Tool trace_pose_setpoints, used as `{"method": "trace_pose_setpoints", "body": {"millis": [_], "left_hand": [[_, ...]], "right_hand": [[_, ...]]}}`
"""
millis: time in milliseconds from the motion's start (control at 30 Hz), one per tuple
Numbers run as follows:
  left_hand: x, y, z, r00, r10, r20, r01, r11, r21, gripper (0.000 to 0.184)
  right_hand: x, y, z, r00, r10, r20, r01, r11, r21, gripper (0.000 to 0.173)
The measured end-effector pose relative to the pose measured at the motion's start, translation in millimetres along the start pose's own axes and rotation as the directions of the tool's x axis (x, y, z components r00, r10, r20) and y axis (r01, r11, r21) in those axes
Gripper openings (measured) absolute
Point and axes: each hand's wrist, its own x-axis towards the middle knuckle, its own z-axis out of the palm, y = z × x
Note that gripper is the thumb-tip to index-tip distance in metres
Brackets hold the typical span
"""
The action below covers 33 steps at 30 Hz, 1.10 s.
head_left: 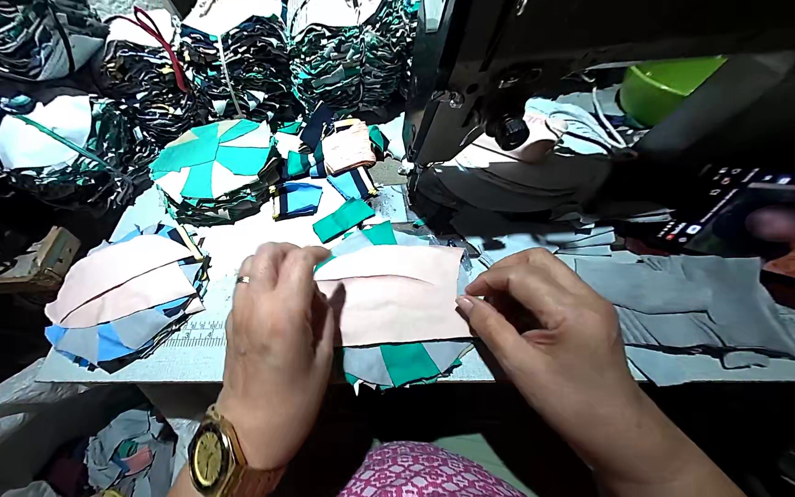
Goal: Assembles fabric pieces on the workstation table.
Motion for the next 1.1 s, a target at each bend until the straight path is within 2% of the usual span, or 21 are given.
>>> {"method": "trace_pose_setpoints", "body": {"millis": [67,167,233,300,400,667,1100], "left_hand": [[-2,9,5,0.996,0.091,0.019,-0.091,0.995,-0.033,0.022],[-4,15,26,0.981,0.175,0.082,-0.163,0.978,-0.132,0.024],[-8,11,38,0.968,0.199,0.156,-0.177,0.974,-0.143,0.035],[-15,6,47,0.947,0.207,0.245,-0.197,0.978,-0.065,0.049],[-19,4,43,0.911,0.213,0.353,-0.222,0.975,-0.013,0.056],[-19,-5,25,0.865,0.166,0.474,-0.197,0.980,0.015,0.069],[-25,-11,16,0.851,0.110,0.514,-0.166,0.984,0.064,0.079]], "right_hand": [[0,-9,4,0.996,-0.091,-0.020,0.091,0.995,0.037,0.013],[0,-11,11,0.990,-0.138,0.042,0.136,0.990,0.030,0.014],[2,-3,13,0.985,-0.122,0.124,0.124,0.992,-0.007,0.018],[3,2,13,0.981,-0.086,0.176,0.088,0.996,0.000,0.020],[3,3,10,0.977,-0.070,0.201,0.065,0.997,0.032,0.020],[2,2,8,0.972,-0.043,0.232,0.025,0.996,0.080,0.025],[1,4,8,0.971,-0.014,0.238,-0.014,0.993,0.116,0.029]]}}
